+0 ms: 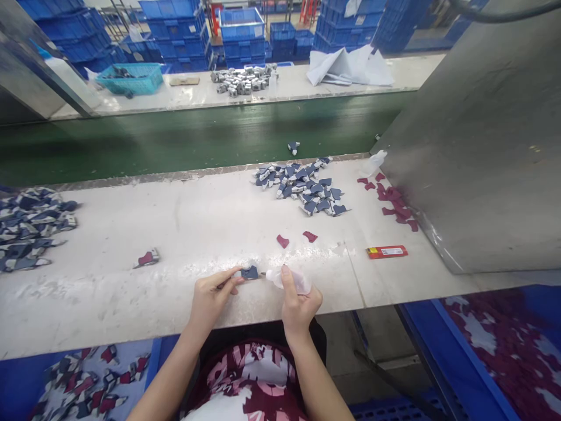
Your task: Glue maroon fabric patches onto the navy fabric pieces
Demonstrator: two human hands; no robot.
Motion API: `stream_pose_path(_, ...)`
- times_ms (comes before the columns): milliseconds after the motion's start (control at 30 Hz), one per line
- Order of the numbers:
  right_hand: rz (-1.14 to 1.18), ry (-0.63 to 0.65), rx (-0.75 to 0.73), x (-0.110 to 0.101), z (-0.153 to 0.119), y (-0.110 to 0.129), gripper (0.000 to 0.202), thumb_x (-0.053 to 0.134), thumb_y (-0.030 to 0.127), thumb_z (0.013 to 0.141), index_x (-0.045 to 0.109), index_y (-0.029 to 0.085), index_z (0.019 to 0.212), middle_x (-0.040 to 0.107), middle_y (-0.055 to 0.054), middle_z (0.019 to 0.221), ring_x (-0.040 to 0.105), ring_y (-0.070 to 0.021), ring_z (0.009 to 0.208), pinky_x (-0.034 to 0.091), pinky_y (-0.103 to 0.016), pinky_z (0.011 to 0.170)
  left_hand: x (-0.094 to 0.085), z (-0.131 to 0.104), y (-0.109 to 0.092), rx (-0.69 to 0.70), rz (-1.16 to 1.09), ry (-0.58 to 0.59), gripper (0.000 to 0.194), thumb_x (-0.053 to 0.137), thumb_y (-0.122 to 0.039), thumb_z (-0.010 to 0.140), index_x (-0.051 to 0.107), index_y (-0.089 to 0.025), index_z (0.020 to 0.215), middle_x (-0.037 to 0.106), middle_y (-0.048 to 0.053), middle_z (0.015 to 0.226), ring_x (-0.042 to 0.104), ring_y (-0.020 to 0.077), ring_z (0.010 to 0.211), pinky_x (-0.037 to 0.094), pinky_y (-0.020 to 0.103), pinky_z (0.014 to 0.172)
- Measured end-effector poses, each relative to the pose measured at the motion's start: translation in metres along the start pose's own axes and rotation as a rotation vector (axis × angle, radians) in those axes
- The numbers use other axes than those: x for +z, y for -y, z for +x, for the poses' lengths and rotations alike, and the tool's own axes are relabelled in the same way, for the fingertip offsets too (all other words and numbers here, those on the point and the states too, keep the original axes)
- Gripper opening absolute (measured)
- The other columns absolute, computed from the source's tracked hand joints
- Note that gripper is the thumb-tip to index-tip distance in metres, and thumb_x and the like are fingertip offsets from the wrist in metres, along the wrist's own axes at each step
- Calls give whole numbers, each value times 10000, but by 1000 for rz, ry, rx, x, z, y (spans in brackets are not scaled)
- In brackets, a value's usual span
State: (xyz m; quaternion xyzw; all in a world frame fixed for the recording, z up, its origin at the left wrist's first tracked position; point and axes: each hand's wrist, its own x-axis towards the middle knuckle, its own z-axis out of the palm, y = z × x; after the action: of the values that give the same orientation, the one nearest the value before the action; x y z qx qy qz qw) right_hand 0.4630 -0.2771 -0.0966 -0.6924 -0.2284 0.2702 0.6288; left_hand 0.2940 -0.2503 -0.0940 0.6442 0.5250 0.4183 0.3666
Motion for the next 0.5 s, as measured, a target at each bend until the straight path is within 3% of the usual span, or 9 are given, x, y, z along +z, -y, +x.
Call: stream_pose_path(500,-15,24,-7,5,0,1,471,791,582,679,694,123,640,691,-82,583,659,-220,561,509,-310,515,0,0,2,-61,-34,9,217,670,-131,849,810,-182,1005,805,11,714,726,146,513,614,219,570)
